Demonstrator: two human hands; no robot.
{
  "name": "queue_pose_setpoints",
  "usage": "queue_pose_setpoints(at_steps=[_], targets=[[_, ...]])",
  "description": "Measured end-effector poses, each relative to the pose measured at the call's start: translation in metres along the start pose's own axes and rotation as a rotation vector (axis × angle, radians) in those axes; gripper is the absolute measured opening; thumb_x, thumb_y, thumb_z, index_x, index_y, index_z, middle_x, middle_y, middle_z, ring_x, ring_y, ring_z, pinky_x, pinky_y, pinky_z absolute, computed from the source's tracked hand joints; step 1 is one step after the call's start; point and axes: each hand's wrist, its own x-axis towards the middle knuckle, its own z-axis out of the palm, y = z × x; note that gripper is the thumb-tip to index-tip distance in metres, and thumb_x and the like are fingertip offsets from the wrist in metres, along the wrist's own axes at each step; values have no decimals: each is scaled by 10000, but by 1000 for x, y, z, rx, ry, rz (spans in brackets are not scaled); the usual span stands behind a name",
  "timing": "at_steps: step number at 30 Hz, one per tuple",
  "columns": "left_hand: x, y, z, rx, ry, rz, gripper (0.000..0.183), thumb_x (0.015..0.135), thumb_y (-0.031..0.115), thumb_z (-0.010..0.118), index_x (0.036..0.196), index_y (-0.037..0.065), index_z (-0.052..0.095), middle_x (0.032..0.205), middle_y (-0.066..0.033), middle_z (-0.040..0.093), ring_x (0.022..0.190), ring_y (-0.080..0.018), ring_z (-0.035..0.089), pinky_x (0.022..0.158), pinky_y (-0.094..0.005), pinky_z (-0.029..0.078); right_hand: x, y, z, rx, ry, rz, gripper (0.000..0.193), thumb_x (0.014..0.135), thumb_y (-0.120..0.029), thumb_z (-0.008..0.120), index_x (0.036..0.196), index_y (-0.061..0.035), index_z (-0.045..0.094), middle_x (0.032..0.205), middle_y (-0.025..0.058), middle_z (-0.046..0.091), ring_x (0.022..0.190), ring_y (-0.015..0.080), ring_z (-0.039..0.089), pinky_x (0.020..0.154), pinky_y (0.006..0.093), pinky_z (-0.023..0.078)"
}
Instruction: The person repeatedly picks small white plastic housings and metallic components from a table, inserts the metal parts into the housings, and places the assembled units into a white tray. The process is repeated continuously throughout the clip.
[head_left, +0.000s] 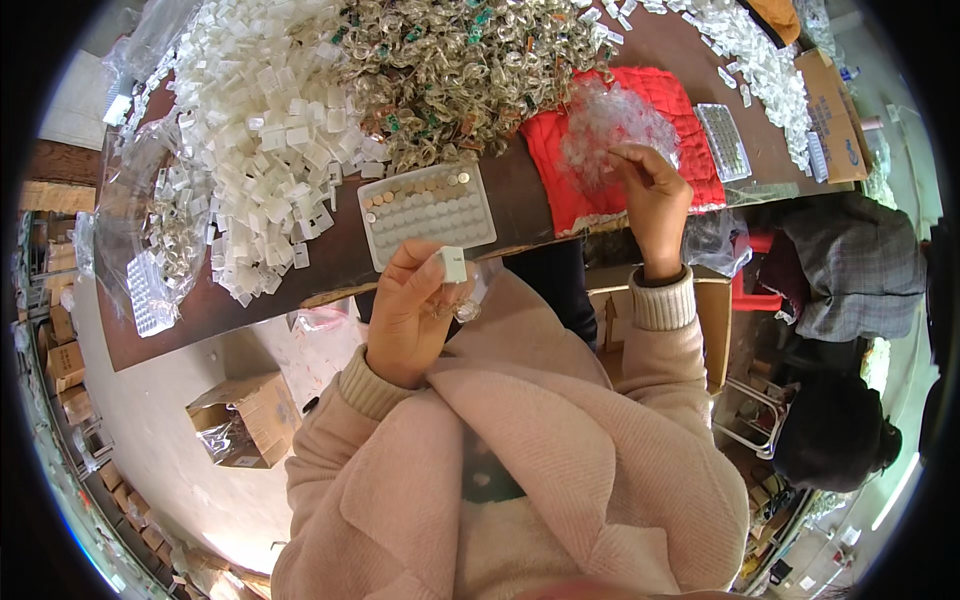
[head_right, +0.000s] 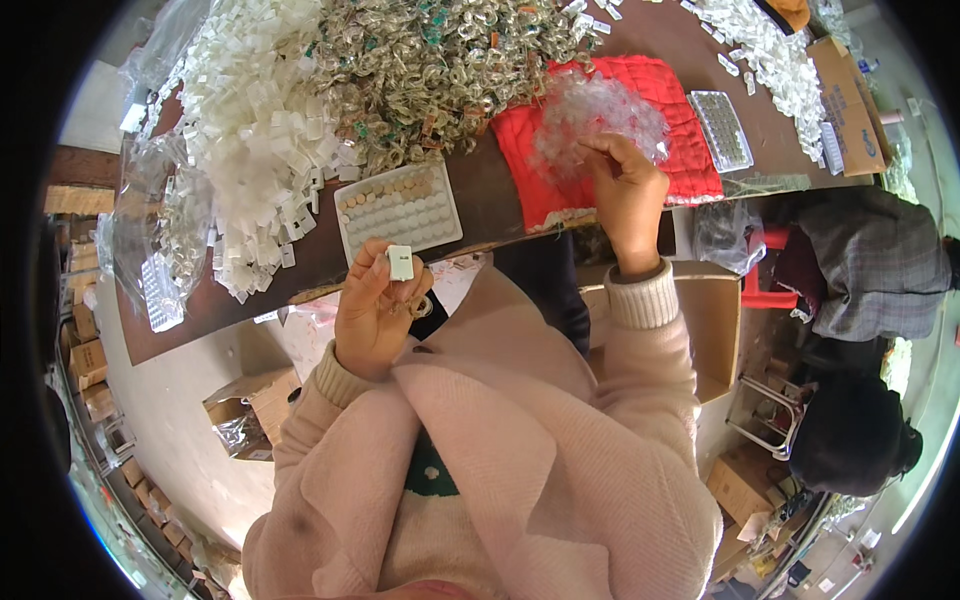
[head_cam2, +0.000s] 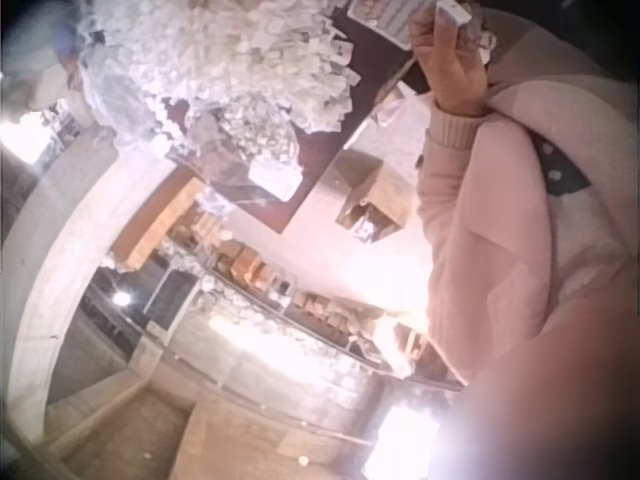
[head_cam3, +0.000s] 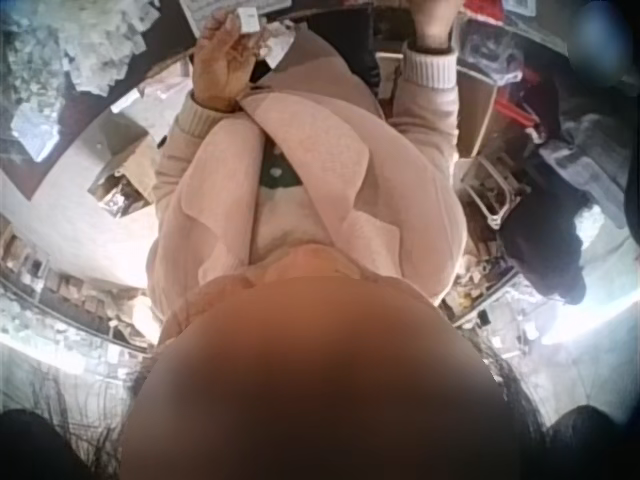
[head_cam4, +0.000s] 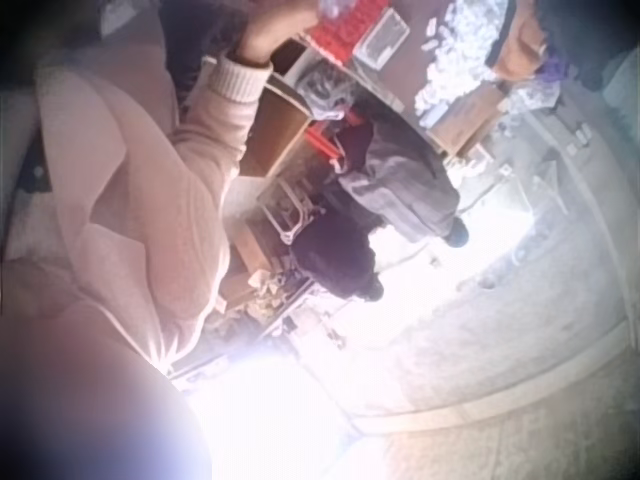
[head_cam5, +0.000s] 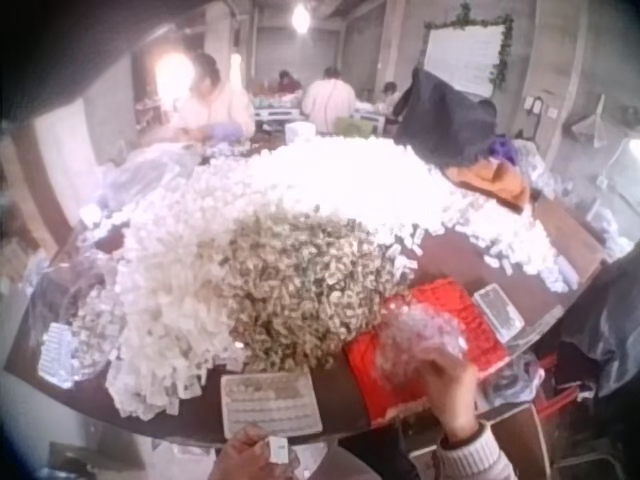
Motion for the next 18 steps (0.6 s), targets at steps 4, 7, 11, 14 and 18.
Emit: queue_pose_setpoints(at_steps=[4, 7, 11, 14, 18], targets=[[-1, 3, -3, -76, -39, -2, 178, 960, 128, 655, 1115, 65, 595, 926, -79, 631, 765, -155, 501, 740, -313, 424, 0, -17, 0, 284, 19, 228, 86, 898, 15, 695, 976, -3, 727, 875, 41, 731, 762, 100, 686, 684, 244, 554], [0, 4, 1, -81, -33, -8, 118, 968, 106, 643, 1075, 64, 618, 866, -47, 626, 747, -146, 492, 726, -311, 413, -1, -17, 8, 189, 48, 118, 77, 879, 17, 716, 956, 17, 717, 864, 43, 730, 746, 81, 674, 669, 231, 541], [7, 7, 5, -77, -94, 15, 94, 969, 95, 637, 1053, 54, 628, 831, -33, 616, 729, -138, 477, 701, -302, 397, -2, -16, 10, 164, 93, 69, 77, 856, 11, 745, 926, 9, 712, 838, 41, 729, 732, 75, 666, 671, 227, 536], [11, 8, 8, -70, -164, -8, 105, 960, 93, 648, 1054, 50, 627, 867, -49, 634, 727, -137, 492, 704, -295, 412, -5, -15, 14, 25, 99, 33, 93, 831, 4, 768, 906, 1, 712, 794, 52, 718, 704, 83, 656, 657, 231, 524], [9, 3, 13, 81, -19, -20, 171, 951, 171, 669, 1110, 118, 635, 770, -31, 573, 694, -135, 439, 698, -306, 355, -1, -13, 14, -146, 62, -178, 100, 812, -11, 779, 889, -4, 716, 745, 94, 684, 647, 132, 642, 606, 270, 504]])
